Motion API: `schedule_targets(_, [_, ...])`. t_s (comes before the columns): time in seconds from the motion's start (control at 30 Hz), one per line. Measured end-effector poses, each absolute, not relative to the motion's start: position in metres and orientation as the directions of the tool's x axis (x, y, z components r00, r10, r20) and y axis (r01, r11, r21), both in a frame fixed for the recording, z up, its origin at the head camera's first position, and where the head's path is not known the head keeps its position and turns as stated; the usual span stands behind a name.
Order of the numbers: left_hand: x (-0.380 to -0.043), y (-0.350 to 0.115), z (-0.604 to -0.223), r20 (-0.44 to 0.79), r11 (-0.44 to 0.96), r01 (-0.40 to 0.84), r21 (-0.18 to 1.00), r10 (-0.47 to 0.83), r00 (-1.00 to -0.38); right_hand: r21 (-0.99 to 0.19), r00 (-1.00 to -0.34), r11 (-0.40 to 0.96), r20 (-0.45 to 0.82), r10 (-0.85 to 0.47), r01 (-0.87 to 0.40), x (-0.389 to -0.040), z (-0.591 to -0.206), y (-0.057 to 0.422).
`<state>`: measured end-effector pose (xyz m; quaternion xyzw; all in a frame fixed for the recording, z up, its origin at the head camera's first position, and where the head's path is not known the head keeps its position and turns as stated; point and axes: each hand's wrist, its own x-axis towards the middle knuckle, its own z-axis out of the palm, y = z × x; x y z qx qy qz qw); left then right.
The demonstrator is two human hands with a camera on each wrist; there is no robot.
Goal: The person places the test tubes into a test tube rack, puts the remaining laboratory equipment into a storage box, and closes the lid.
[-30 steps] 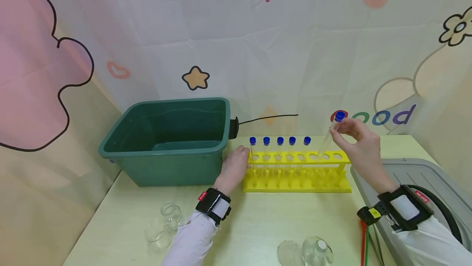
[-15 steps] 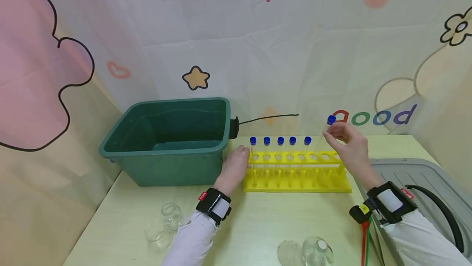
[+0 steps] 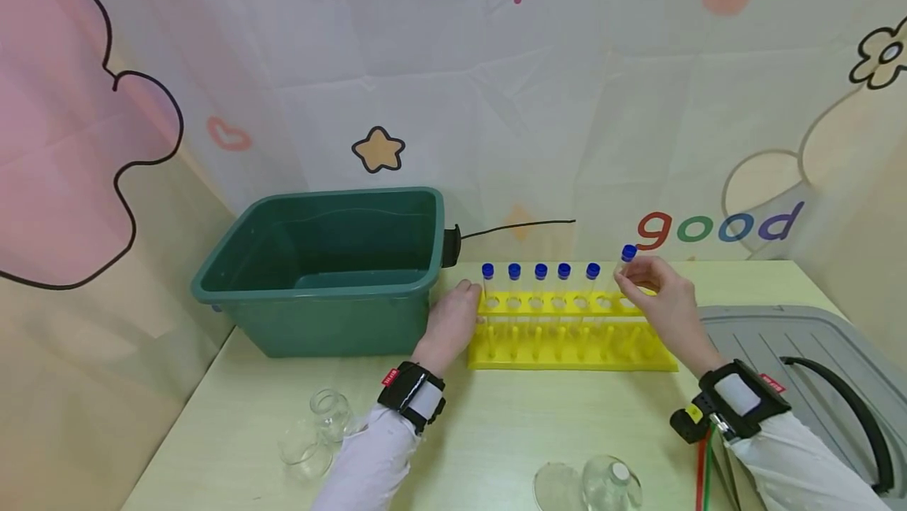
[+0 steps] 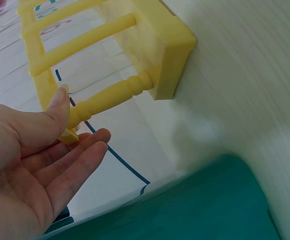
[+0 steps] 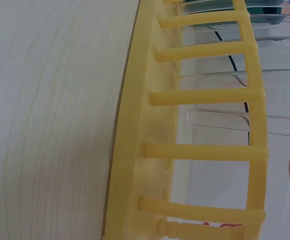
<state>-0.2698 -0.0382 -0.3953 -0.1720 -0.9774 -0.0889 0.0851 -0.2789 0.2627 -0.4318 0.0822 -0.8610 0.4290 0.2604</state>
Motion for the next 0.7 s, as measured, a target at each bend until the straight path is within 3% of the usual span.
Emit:
schedule_targets(0.13, [-0.271, -0.038, -0.396, 0.194, 0.925, 0.350, 0.148, 0.320, -0.927, -0.719, -0.866, 0.598, 0.494, 0.081, -0.354, -0.264, -0.419, 0.252])
schedule_targets(0.47, [-0.270, -0.038, -0.396, 0.188, 0.926, 0.348, 0.147, 0.320, -0.929, -0.636, -0.828, 0.675, 0.557, 0.065, -0.375, -0.306, -0.479, 0.281])
schedule_targets(0.7, [-0.270, -0.039, -0.397, 0.202, 0.923, 0.359, 0.139, 0.328, -0.923, -0.623, -0.845, 0.690, 0.534, 0.031, -0.369, -0.287, -0.461, 0.269])
